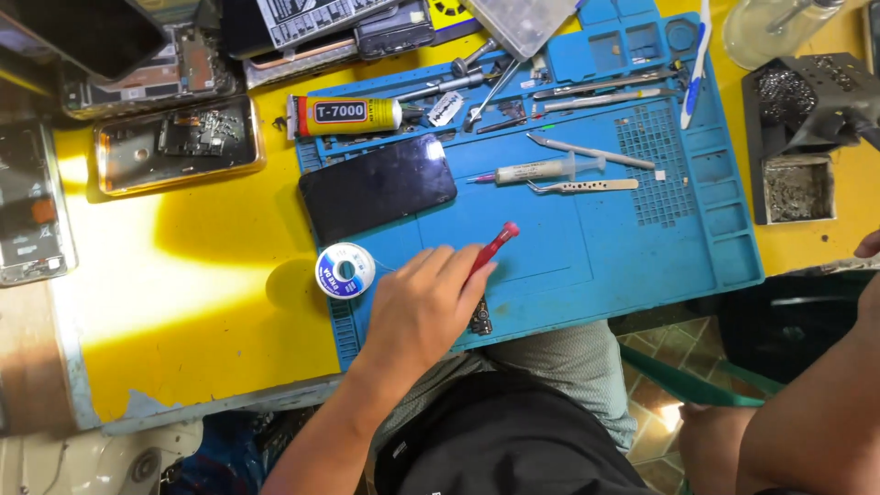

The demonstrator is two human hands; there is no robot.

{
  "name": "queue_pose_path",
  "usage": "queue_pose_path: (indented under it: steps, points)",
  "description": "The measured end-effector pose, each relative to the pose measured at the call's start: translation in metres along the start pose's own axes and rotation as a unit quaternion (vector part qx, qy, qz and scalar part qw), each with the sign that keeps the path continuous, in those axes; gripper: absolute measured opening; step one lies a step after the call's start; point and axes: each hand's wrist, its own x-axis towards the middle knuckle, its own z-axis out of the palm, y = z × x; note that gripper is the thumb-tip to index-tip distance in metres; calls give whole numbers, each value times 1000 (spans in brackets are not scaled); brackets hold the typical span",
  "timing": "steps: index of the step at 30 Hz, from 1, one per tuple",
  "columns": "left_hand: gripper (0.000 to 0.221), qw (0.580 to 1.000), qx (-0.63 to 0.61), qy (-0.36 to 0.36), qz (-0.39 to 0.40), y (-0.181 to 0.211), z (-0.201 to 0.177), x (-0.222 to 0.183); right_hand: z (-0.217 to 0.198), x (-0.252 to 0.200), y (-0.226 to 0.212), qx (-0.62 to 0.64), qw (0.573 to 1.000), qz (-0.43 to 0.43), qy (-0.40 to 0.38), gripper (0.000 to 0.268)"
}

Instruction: Soldering a small component onto a mobile phone circuit board using a soldering iron and solder wire.

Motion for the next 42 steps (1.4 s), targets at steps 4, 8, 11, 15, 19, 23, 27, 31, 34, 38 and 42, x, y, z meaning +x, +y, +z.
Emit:
queue_pose_path:
  steps: [4, 8, 11, 15, 19, 23, 27, 31, 34, 38, 42]
  points:
    - [11, 990, 135, -36, 4, -3, 20, 27, 5, 5, 0, 23, 998, -27, -44, 41]
    - [6, 989, 133, -58, -14, -9, 37, 52, 31, -5, -18, 25, 997, 43, 63, 37]
    - [4, 985, 165, -57, -8, -11, 38, 58, 46, -19, -99, 167, 976, 44, 131, 28]
    - [16, 990, 135, 17, -23, 3, 13, 34, 71, -55, -158, 272, 936, 80, 209, 24]
    - [50, 993, 73, -26, -86, 26, 10, -18, 75, -54, -186, 120, 960, -206, 147, 32]
    - [43, 991, 79, -30, -99, 33, 16, -36, 89, -1, -280, 32, 954, -298, -7, 15]
    - [15, 996, 45, 11, -77, 32, 4, -38, 111, 16, -319, -33, 899, -415, -137, 23]
    - [20, 999, -8, -2, -31, 18, -3, -45, 129, 15, -335, -54, 867, -460, -181, 23]
    - [12, 1000, -17, 15, -13, 12, -19, -45, 134, 18, -331, -88, 861, -469, -173, 22]
    - [8, 994, -6, 103, -24, -26, -61, -45, 123, 22, -322, -51, 872, -470, -128, 14]
    - [14, 946, 32, 283, -155, -105, -94, -24, 121, 46, -303, -25, 914, -393, -99, 13]
